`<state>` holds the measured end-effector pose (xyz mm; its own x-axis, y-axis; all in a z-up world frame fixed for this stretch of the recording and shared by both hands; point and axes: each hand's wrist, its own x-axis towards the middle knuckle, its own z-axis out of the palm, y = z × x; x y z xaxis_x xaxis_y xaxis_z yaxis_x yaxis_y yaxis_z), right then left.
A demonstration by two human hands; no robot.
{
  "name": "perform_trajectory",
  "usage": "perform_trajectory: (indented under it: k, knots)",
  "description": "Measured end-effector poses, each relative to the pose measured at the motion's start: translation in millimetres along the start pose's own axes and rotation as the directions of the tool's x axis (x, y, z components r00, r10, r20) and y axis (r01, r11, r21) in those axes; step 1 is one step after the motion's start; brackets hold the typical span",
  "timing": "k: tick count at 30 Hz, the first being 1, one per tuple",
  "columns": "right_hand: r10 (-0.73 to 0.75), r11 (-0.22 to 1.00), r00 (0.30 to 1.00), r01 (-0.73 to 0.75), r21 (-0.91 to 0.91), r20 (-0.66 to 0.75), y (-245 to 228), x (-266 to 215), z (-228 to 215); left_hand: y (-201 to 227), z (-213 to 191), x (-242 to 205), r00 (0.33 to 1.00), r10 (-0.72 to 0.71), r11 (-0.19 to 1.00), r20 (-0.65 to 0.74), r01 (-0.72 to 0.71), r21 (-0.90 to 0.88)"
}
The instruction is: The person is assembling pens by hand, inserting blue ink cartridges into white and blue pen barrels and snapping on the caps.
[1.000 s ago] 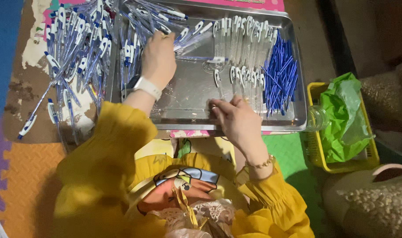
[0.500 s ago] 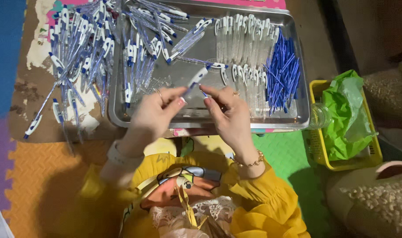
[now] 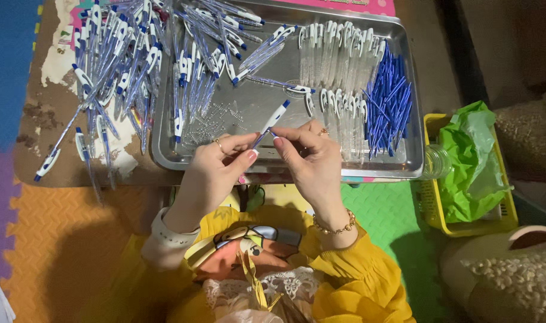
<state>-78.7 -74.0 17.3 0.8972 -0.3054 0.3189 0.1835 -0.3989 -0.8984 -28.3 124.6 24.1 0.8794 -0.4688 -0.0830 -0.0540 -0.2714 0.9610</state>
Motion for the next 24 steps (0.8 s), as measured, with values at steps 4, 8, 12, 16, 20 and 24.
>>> perform_trajectory:
  k: [4,8,12,16,20,24]
  knots:
    - [-0.009,1.000,1.000,0.009,0.025,0.005,4.4,-0.2,0.7,-6.1,6.5,-3.2,0.999,0.037,0.998,-0.034,-0.039,-0.053]
    - [-0.016,1.000,1.000,0.016,0.002,0.024,4.5,-0.1,0.2,-11.4,9.9,-3.6,0.987,0.129,0.991,-0.097,-0.132,-0.024]
    - [-0.025,0.999,1.000,0.025,-0.025,0.001,9.4,-1.8,4.9,-11.6,12.4,-8.7,0.968,0.184,0.983,-0.168,-0.182,0.025]
    - [-0.030,0.996,0.999,0.027,-0.084,-0.036,-0.7,-5.4,12.9,-11.5,19.3,-8.2,0.941,0.246,0.965,-0.233,-0.215,0.150]
    - [0.008,1.000,0.987,-0.011,-0.018,-0.162,14.6,-17.0,31.7,-16.1,31.3,-8.8,0.931,0.216,0.976,-0.296,-0.197,0.093]
    - [0.042,0.995,0.983,-0.026,0.092,-0.178,9.3,-20.3,37.2,-16.0,36.3,-10.4,0.936,0.144,0.990,-0.320,-0.139,0.041]
